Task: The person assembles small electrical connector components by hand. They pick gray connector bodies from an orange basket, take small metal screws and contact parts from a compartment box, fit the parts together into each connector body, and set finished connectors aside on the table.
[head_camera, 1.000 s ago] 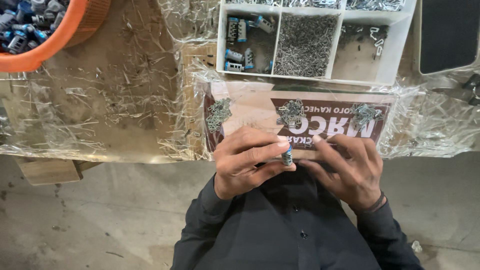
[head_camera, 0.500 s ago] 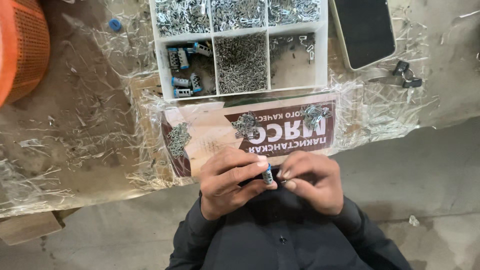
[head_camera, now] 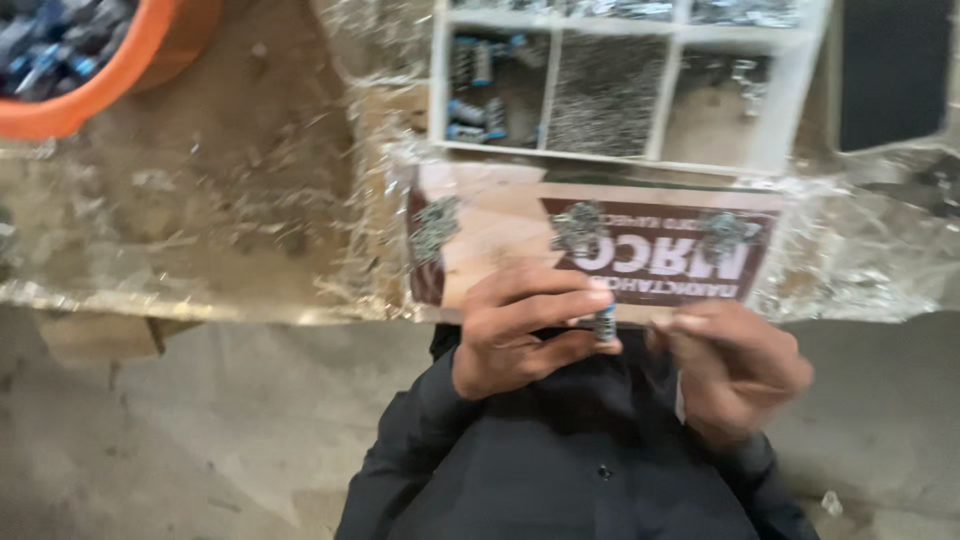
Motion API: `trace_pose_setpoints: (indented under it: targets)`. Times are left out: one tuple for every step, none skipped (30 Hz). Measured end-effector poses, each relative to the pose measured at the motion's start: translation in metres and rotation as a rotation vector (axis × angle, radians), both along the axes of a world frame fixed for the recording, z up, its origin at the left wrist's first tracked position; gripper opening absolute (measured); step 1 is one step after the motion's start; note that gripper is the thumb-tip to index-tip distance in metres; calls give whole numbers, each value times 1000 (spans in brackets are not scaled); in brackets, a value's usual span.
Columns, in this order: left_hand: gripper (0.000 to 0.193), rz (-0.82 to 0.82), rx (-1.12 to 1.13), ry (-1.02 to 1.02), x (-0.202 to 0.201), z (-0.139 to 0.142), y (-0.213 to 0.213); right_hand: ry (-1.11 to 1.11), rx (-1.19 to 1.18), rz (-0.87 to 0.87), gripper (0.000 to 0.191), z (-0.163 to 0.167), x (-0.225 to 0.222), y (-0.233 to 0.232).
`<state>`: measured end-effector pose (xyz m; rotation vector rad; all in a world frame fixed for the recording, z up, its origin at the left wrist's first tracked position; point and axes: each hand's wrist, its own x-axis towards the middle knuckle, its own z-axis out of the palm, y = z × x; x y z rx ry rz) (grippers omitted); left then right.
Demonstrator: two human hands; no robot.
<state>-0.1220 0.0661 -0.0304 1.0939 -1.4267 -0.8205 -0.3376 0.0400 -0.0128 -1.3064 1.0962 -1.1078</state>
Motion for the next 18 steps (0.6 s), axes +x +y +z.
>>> trace_pose_setpoints:
  targets:
    - [44,8,5,-13,0,0,1,56,-79,34,13,0,2,1]
    - [44,9,7,-23,0,0,1,113,-162,60,11,2,3,2]
    - [45,5,6,-32,0,0,1,170,-249,80,9,2,4,2]
    - [46,8,-3,-38,0,1,1,169,-233,117,10,2,6,2]
    - [47,9,-10,-42,0,2,1,169,-216,152,11,2,7,2]
    - [48,7,-19,-45,0,2,1,171,-199,184,12,2,9,1]
    - [48,0,-24,-50,1,3,1,161,-193,182,13,1,10,1]
    - [49,-6,-30,-55,2,3,1,151,-188,183,13,0,12,1]
    - [49,-11,-35,-59,2,4,2,142,-181,184,14,0,12,1]
    - [49,-6,-32,-61,2,4,2,162,-169,185,14,0,13,1]
    - [49,-3,-27,-63,2,4,2,183,-155,185,14,-1,13,2]
    - [49,-1,-23,-64,2,4,3,205,-141,184,14,-1,13,2]
    - [49,2,-20,-75,2,3,3,232,-158,168,14,-2,13,3]
    - [49,5,-16,-84,2,3,3,261,-173,153,15,-3,13,3]
    - [49,7,-14,-93,1,3,2,290,-189,136,15,-4,12,2]
    - [48,9,-18,-103,1,2,2,236,-114,185,16,-4,11,1]
    - [47,10,-23,-111,2,2,1,182,-39,232,18,-5,8,-2]
    - [46,8,-28,-118,2,2,0,129,35,275,20,-6,5,-5]
